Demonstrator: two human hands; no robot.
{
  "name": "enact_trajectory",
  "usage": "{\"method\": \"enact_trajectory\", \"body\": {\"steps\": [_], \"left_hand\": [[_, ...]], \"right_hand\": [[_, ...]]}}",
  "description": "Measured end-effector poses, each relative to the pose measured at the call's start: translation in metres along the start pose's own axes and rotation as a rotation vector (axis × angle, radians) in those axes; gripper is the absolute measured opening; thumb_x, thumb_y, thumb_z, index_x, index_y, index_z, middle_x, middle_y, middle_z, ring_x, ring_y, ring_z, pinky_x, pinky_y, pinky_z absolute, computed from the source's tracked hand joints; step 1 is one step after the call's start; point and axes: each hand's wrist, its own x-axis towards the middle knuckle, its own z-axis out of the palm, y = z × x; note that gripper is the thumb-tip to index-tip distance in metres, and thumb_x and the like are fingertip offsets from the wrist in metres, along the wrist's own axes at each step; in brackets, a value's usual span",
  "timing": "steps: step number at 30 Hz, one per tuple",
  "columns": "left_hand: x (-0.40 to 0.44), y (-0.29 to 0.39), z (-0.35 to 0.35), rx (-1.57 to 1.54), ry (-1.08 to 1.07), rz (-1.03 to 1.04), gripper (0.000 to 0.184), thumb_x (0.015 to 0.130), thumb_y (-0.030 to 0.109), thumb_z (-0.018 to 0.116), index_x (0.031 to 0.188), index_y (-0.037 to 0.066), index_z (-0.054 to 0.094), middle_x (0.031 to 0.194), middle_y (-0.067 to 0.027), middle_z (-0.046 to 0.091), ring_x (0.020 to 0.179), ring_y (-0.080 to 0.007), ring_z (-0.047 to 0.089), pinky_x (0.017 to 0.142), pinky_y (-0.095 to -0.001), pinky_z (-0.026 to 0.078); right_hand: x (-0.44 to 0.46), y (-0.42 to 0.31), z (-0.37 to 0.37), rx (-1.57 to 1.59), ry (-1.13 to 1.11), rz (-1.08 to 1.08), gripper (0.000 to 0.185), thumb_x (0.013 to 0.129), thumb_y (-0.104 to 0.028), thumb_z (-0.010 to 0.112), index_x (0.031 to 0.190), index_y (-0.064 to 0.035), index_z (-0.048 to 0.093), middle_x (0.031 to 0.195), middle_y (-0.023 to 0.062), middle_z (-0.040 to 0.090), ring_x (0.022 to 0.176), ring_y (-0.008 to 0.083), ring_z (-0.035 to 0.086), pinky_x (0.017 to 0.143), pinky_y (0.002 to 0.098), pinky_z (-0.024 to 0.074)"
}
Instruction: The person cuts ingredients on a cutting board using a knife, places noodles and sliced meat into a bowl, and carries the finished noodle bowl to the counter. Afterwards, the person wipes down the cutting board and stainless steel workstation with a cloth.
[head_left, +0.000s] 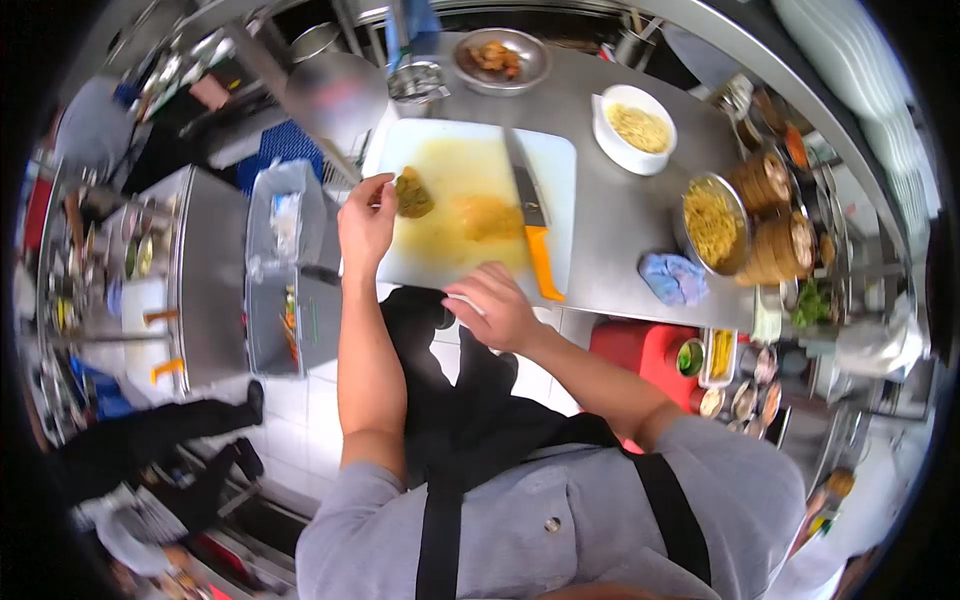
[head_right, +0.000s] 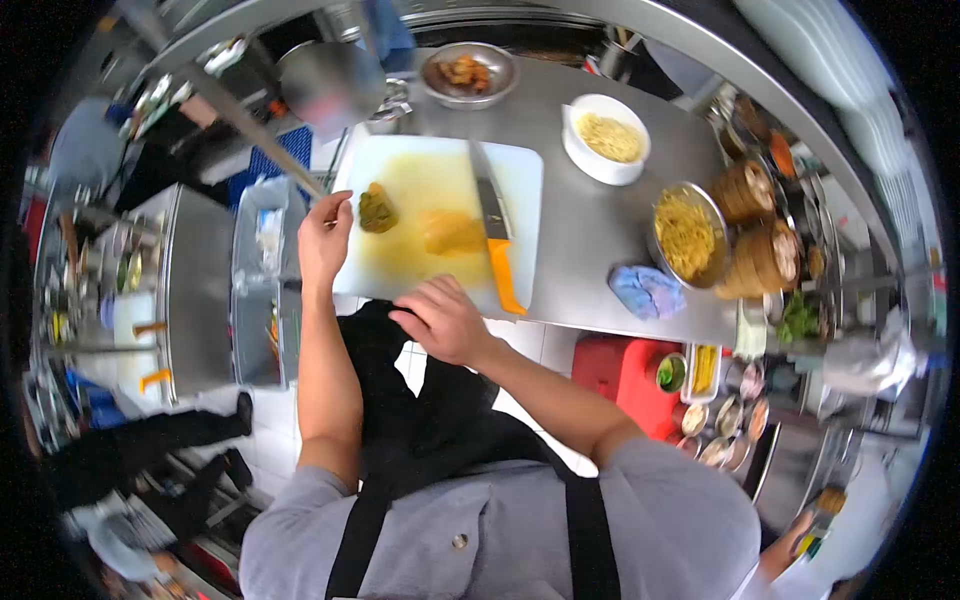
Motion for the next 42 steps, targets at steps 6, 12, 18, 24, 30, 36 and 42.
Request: {"method": "enact_trajectory", "body": {"steps": [6, 12, 18, 24, 30, 36, 42], "left_hand": [[0.037, 0.011, 0.025, -0.286, -0.046, -0.027, 0.024, 0.097, 0.018, 0.064, 0.116, 0.007, 0.072, 0.089, -0.0072, 0.072, 0.077, -0.0124, 0.065, 0.075, -0.0284, 0.052], [0.032, 0.031, 0.062, -0.261, -0.175, 0.144, 0.021, 0.096, 0.016, 0.063, 0.114, 0.008, 0.072, 0.093, -0.0067, 0.072, 0.078, -0.0148, 0.065, 0.077, -0.0291, 0.053], [-0.03, 0.068, 0.118, -0.442, -0.705, 0.079, 0.02, 0.097, 0.012, 0.062, 0.115, 0.011, 0.07, 0.098, -0.003, 0.071, 0.087, -0.0111, 0.066, 0.082, -0.0289, 0.054], [-0.099, 0.09, 0.283, -0.664, -1.324, -0.261, 0.05, 0.102, 0.051, 0.052, 0.109, 0.004, 0.066, 0.089, -0.004, 0.065, 0.084, -0.0148, 0.062, 0.067, -0.0361, 0.054], [-0.129, 0.136, 0.352, -0.459, -0.73, -0.058, 0.033, 0.092, 0.023, 0.058, 0.101, -0.008, 0.065, 0.094, -0.0288, 0.069, 0.088, -0.04, 0.07, 0.074, -0.0497, 0.052], [-0.092, 0.141, 0.302, -0.495, -0.998, -0.012, 0.043, 0.092, 0.037, 0.056, 0.093, -0.003, 0.071, 0.092, -0.0256, 0.071, 0.09, -0.0374, 0.07, 0.079, -0.0468, 0.054], [-0.054, 0.122, 0.172, 0.193, -1.325, 0.707, 0.048, 0.087, 0.043, 0.059, 0.085, -0.002, 0.075, 0.089, -0.023, 0.072, 0.084, -0.0392, 0.07, 0.08, -0.0499, 0.054]], "right_hand": [[0.078, 0.06, -0.037, -0.071, 0.526, 0.066, 0.016, 0.094, -0.019, 0.066, 0.104, -0.0054, 0.068, 0.098, 0.0134, 0.07, 0.089, 0.0333, 0.066, 0.083, 0.0422, 0.0515], [-0.037, 0.133, -0.139, -0.804, 0.539, 0.58, 0.015, 0.092, -0.017, 0.066, 0.097, -0.0035, 0.069, 0.096, 0.017, 0.071, 0.091, 0.0378, 0.068, 0.08, 0.0461, 0.0557], [-0.192, 0.142, -0.166, -1.299, 0.321, 0.926, 0.031, 0.092, -0.027, 0.066, 0.103, 0.002, 0.063, 0.102, 0.0243, 0.066, 0.099, 0.0444, 0.06, 0.089, 0.0513, 0.0491], [-0.152, 0.135, -0.159, -0.913, 0.429, 0.623, 0.015, 0.091, -0.014, 0.066, 0.095, 0.0005, 0.067, 0.09, 0.0189, 0.067, 0.082, 0.0412, 0.064, 0.074, 0.0459, 0.0516], [-0.149, 0.124, -0.144, -0.519, 0.571, 0.594, 0.018, 0.089, -0.002, 0.061, 0.104, -0.0002, 0.07, 0.093, 0.0191, 0.067, 0.085, 0.0346, 0.066, 0.076, 0.0417, 0.0529], [-0.1, 0.08, -0.195, -0.947, 0.02, 0.673, 0.026, 0.089, -0.004, 0.059, 0.112, 0.0027, 0.068, 0.106, 0.0285, 0.068, 0.099, 0.0471, 0.063, 0.088, 0.0516, 0.049], [0.077, 0.044, -0.165, -0.647, -0.068, 0.789, 0.039, 0.097, -0.019, 0.059, 0.13, 0.0024, 0.062, 0.126, 0.0286, 0.064, 0.118, 0.0407, 0.062, 0.099, 0.0426, 0.0485]]}}
